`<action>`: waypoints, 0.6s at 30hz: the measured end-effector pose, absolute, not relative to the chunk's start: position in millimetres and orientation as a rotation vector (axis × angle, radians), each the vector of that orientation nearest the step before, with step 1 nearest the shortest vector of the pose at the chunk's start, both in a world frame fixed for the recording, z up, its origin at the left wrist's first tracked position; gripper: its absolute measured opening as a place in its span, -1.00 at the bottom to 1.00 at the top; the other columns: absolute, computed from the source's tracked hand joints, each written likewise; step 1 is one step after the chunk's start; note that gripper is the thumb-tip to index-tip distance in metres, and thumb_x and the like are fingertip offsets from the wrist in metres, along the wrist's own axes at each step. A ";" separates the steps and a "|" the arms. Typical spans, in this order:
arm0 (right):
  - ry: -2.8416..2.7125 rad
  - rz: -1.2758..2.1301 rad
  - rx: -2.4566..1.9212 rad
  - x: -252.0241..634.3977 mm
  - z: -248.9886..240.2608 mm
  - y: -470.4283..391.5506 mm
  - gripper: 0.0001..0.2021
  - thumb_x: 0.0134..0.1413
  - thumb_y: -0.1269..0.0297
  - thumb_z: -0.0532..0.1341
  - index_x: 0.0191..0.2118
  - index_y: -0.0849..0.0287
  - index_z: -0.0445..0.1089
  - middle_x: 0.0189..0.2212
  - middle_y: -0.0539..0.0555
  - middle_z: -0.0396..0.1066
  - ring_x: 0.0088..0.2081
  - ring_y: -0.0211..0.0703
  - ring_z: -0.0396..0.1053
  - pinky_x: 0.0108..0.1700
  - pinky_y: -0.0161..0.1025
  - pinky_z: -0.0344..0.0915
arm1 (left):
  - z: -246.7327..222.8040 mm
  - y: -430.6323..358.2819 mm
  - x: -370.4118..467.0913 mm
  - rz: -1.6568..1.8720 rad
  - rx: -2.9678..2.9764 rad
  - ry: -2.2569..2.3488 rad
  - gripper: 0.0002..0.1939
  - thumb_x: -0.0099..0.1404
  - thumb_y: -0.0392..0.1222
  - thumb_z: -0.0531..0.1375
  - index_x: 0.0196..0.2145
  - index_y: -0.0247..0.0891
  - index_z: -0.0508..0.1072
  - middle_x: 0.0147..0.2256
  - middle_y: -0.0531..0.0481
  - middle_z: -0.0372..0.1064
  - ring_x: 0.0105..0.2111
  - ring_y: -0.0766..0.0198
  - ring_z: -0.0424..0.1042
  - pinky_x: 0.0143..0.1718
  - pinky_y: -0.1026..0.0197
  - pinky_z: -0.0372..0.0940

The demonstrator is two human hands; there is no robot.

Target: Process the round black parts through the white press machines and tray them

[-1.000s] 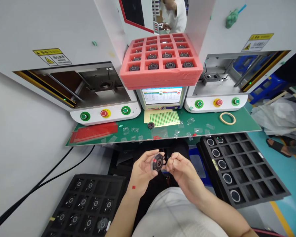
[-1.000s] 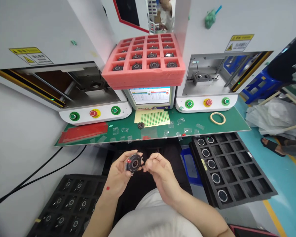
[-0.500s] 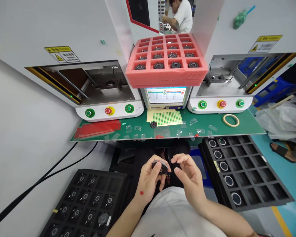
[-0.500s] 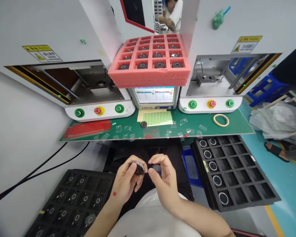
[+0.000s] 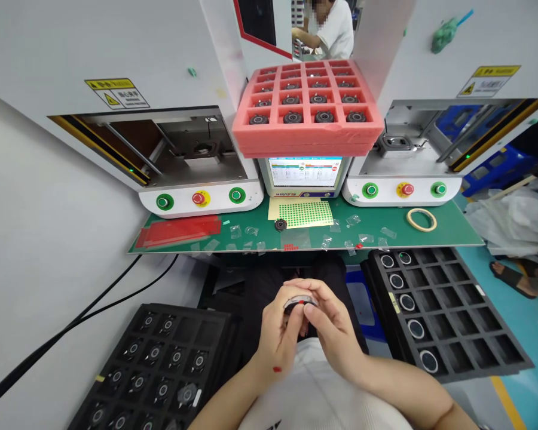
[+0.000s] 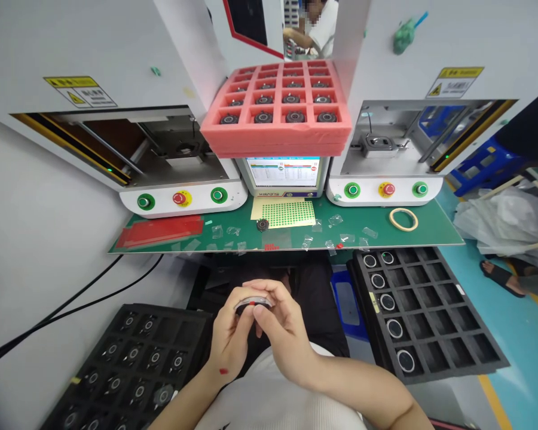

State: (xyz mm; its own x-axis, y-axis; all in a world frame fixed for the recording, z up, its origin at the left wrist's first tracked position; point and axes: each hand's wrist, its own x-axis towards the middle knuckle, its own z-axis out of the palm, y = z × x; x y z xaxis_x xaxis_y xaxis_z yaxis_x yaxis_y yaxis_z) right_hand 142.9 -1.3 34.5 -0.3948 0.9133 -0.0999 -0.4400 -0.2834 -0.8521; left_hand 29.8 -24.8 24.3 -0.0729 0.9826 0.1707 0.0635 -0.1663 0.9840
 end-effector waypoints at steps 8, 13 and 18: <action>-0.837 1.794 -0.679 137.4 41.8 -3.2 -0.85 0.10 0.22 0.25 -0.18 0.02 0.47 -0.14 0.03 0.46 -0.05 -0.13 0.37 0.05 -0.19 0.25 | 37.7 -19.2 26.2 1.395 1.877 1.236 -0.68 0.33 -0.39 0.04 0.00 -0.20 0.36 -0.21 -0.07 0.50 -0.26 0.24 0.50 -0.22 0.27 0.35; -0.667 1.765 -0.694 132.1 46.6 -5.9 -0.90 -0.03 0.26 0.29 -0.32 0.03 0.49 -0.28 0.00 0.47 -0.13 -0.13 0.39 0.19 -0.06 0.16 | 38.2 -18.2 29.9 1.417 2.016 1.227 -0.61 0.31 -0.39 0.04 0.07 -0.22 0.32 -0.08 -0.16 0.49 -0.19 0.20 0.52 -0.17 0.24 0.38; -0.600 1.788 -0.711 132.4 46.9 -7.6 -0.91 -0.09 0.23 0.30 -0.36 0.03 0.48 -0.34 0.00 0.45 -0.15 -0.10 0.39 0.24 -0.01 0.10 | 35.1 -16.2 30.3 1.371 2.090 1.214 -0.59 0.34 -0.36 0.02 0.13 -0.22 0.30 -0.11 -0.19 0.51 -0.13 0.10 0.52 -0.15 0.15 0.40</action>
State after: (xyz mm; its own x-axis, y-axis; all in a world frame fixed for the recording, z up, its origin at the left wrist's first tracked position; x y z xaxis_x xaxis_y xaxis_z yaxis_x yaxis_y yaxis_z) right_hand 132.4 -7.6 46.9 -0.2525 0.9510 -0.1787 -0.6505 -0.3035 -0.6962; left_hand 30.3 -16.2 35.1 0.1595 0.8111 0.5628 0.4608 -0.5653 0.6841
